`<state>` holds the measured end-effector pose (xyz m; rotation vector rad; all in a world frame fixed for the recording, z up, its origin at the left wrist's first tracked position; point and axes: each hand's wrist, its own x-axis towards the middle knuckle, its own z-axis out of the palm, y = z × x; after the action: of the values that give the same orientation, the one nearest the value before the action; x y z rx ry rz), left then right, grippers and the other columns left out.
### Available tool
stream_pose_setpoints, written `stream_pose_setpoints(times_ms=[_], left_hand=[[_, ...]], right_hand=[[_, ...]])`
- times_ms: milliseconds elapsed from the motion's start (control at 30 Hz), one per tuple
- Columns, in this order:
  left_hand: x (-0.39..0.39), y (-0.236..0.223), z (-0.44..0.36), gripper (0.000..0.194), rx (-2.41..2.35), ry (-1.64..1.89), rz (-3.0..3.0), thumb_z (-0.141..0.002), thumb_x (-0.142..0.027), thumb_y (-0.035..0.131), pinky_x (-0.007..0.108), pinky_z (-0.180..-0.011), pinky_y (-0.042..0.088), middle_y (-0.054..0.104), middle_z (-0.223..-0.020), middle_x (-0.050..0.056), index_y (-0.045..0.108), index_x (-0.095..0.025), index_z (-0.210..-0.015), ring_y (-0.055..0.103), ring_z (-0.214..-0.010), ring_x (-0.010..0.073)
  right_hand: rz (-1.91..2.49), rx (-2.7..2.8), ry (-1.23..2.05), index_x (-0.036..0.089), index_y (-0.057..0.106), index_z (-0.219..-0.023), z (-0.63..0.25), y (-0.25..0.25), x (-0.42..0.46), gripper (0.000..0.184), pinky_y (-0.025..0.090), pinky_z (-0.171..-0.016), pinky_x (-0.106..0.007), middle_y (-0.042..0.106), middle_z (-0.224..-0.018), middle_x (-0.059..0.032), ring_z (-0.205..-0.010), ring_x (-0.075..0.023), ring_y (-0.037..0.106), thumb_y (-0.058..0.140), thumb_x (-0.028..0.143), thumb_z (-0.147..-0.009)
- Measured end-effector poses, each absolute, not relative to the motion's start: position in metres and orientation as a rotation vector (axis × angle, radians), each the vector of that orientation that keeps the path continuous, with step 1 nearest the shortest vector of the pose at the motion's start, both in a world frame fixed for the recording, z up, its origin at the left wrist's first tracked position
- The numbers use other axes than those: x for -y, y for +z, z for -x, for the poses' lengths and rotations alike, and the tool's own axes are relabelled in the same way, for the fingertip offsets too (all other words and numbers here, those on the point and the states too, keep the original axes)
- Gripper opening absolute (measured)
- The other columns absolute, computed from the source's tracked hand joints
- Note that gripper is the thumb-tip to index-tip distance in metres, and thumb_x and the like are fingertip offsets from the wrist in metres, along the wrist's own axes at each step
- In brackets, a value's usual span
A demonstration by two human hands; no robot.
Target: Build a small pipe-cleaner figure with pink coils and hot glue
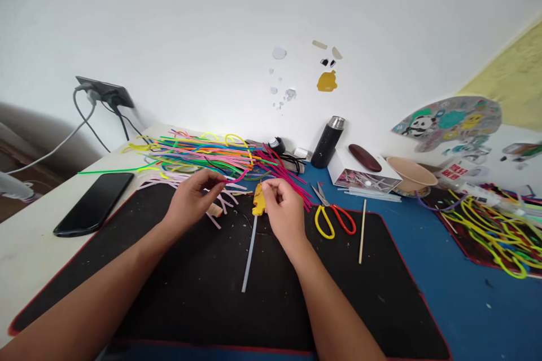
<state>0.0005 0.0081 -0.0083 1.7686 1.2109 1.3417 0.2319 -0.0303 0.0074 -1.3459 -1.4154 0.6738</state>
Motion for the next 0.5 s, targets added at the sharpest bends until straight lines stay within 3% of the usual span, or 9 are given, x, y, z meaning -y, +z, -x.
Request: stream_pose_setpoints(times_ms=[100,267,367,500], left_hand=[[-0.005,-0.006,-0.001,0.004,-1.217,1.346,-1.837,-0.093,-0.028,0.073,0.030,-0.079,0.049,0.073,-0.089,0.004,0.076,-0.025,-0.093,0.063,-0.081,0.0209],[-0.002,-0.003,-0.003,0.002,-1.147,1.392,-1.835,-0.093,-0.025,0.074,0.030,-0.082,0.049,0.074,-0.090,0.004,0.076,-0.025,-0.093,0.065,-0.083,0.0214],[-0.003,-0.004,-0.003,0.001,-1.125,1.426,-1.767,-0.090,-0.024,0.077,0.030,-0.078,0.049,0.074,-0.087,0.004,0.077,-0.025,-0.091,0.063,-0.078,0.0205],[-0.007,-0.013,-0.002,0.006,-1.152,1.456,-1.852,-0.093,-0.026,0.070,0.031,-0.075,0.051,0.075,-0.086,0.002,0.075,-0.024,-0.093,0.063,-0.074,0.0190]], right_hand=[[1.469,1.686,0.541,0.022,0.076,-0.110,-0.247,0.007,0.039,0.026,0.049,-0.066,-0.032,0.067,-0.074,0.0007,-0.066,-0.0191,0.064,0.065,0.044,-0.101],[1.681,2.068,0.363,0.023,0.073,-0.128,-0.269,0.012,0.049,0.030,0.054,-0.086,-0.040,0.075,-0.108,-0.0081,-0.098,-0.0275,0.073,0.069,0.034,-0.100],[1.815,2.251,0.251,0.023,0.071,-0.135,-0.269,0.014,0.050,0.034,0.053,-0.096,-0.042,0.072,-0.128,-0.0122,-0.118,-0.0322,0.070,0.068,0.026,-0.101],[1.928,2.378,0.118,0.020,0.070,-0.138,-0.261,0.012,0.047,0.036,0.051,-0.102,-0.042,0.071,-0.132,-0.0149,-0.127,-0.0347,0.066,0.067,0.023,-0.102]])
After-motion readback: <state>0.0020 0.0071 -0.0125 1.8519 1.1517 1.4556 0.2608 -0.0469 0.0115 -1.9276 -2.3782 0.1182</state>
